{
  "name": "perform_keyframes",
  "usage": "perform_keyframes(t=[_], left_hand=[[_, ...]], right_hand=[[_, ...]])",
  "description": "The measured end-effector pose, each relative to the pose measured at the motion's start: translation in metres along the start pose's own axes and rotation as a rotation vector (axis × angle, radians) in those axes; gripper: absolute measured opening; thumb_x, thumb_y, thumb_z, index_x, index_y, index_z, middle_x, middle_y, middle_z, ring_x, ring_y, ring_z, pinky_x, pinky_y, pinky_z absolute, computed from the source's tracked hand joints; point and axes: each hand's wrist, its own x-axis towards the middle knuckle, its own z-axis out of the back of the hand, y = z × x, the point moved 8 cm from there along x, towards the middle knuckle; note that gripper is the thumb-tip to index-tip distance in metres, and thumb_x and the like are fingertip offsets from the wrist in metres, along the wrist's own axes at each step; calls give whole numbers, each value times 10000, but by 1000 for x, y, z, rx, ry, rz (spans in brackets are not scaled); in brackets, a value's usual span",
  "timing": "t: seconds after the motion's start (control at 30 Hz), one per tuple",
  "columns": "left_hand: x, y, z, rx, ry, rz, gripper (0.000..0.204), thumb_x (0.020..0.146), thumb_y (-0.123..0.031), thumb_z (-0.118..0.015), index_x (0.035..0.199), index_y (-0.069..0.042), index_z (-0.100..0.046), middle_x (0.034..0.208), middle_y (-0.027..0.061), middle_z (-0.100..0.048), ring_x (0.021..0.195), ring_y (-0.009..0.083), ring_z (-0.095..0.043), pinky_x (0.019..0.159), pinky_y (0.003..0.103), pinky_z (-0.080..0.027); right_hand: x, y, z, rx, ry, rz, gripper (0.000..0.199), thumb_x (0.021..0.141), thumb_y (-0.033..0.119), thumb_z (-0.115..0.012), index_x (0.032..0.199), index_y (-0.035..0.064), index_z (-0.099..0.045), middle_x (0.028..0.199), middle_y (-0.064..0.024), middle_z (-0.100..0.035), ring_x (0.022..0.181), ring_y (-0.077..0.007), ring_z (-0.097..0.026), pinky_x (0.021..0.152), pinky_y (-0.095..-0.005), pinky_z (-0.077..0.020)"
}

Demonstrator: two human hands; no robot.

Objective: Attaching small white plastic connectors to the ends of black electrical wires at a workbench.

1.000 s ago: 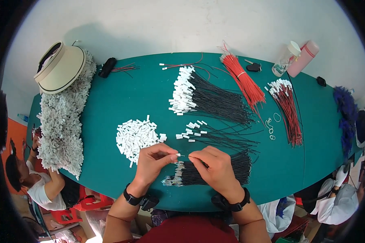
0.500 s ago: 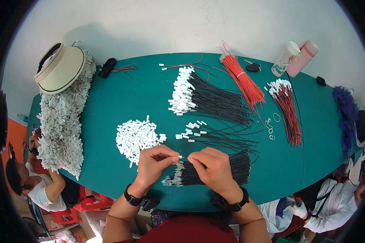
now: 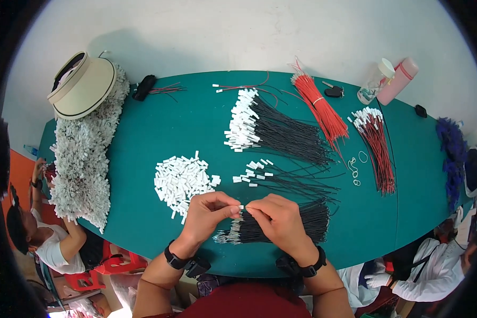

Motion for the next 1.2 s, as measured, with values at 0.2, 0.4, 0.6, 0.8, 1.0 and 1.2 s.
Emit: perform_keyframes(t=[0.2, 0.4, 0.6, 0.8, 1.0, 1.2], left_hand=[[1, 0, -2, -13, 19, 35, 86, 904, 34, -736, 988, 47, -733, 899, 104, -740, 797, 162, -725, 757, 275, -598], [2, 0, 2, 63, 10, 24, 104, 904, 18, -743, 1003, 43, -728, 891, 92, -741, 781, 154, -720, 741, 269, -592], [6, -42, 22, 655, -215, -229, 190, 851, -12, -780, 1031, 4, -723, 962, 95, -725, 875, 203, -687, 763, 323, -560], [5, -59, 24, 1239, -386, -580, 249, 759, -29, -812, 983, -33, -704, 1006, 117, -629, 990, 305, -575, 850, 409, -496], [9, -54, 22, 1275, -355, -512, 287, 702, -46, -851, 941, -40, -691, 1002, 101, -589, 992, 318, -542, 879, 415, -477], [3, -47, 19, 1284, -184, -430, 285, 682, -45, -858, 927, -63, -714, 999, 71, -592, 979, 299, -544, 868, 415, -480]], right_hand=[[-2, 8, -1, -77, -24, 98, 82, 830, 11, -764, 907, 30, -745, 741, -81, -685, 608, -219, -596, 548, -319, -461], [1, 2, -1, -68, 51, 62, 88, 834, 20, -761, 919, 31, -743, 757, -78, -682, 633, -236, -597, 583, -343, -473], [10, -6, 21, -311, 11, 91, 124, 819, 56, -778, 933, 26, -740, 802, -78, -685, 746, -269, -625, 709, -378, -500], [5, -6, 4, -352, 119, 115, 165, 797, 88, -793, 935, 26, -728, 917, -90, -696, 853, -291, -630, 783, -397, -516], [-9, -9, -27, -235, 422, 72, 175, 796, 123, -801, 919, 33, -716, 924, -85, -671, 877, -298, -621, 788, -399, -531], [-9, -13, -24, -212, 444, 23, 161, 828, 168, -770, 893, 44, -690, 873, -82, -608, 882, -297, -596, 807, -406, -508]])
